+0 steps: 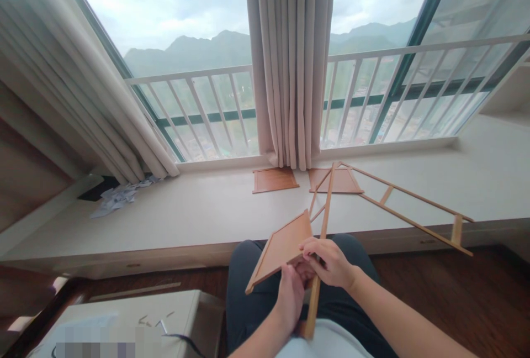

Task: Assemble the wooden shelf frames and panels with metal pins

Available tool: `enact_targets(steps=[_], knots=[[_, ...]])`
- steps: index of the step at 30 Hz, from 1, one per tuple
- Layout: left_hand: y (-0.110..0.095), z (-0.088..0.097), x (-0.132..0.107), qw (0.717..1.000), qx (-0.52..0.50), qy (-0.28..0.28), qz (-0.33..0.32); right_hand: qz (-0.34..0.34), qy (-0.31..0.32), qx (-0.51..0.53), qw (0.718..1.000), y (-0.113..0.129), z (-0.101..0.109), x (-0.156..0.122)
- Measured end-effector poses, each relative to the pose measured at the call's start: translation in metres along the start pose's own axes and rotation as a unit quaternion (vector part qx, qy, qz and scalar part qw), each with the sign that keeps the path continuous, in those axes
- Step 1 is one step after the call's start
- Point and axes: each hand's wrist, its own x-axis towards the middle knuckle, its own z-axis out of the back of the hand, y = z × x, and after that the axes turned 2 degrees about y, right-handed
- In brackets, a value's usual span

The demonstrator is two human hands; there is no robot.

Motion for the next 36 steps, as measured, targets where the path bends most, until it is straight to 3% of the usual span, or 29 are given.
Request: enact_targets(steps=[7,10,13,18,23,28,32,34,36], knots=[[-0.004,0.005,0.011,0.971,-0.128,-0.172,0.106,0.012,0.027,-0.024,0.999,-0.002,0.007,-0.008],[-0.004,0.011,0.013,0.954,-0.184,-0.202,0.122,0.018,0.043,-0.031,0.998,-0.005,0.007,-0.012],[-0.008,0.013,0.013,0.932,-0.252,-0.227,0.127,0.021,0.019,-0.043,0.999,-0.009,0.003,-0.009],[-0.028,0.015,0.010,0.895,-0.358,-0.222,0.149,-0.019,-0.008,-0.062,0.998,-0.013,-0.010,0.014],[-0.050,0.028,-0.001,0.881,-0.403,-0.179,0.173,0.001,0.089,-0.027,0.996,-0.020,-0.024,0.042],[-0.056,0.042,-0.006,0.899,-0.361,-0.143,0.205,0.031,0.066,-0.032,0.997,-0.032,-0.049,0.049],[-0.057,0.047,-0.010,0.904,-0.313,-0.153,0.246,0.046,0.042,-0.047,0.997,-0.035,-0.064,0.048],[-0.057,0.051,-0.016,0.914,-0.241,-0.174,0.277,0.053,0.033,-0.047,0.997,-0.034,-0.067,0.049],[-0.060,0.059,-0.023,0.935,-0.100,-0.201,0.274,0.058,0.025,-0.050,0.997,-0.034,-0.070,0.050]])
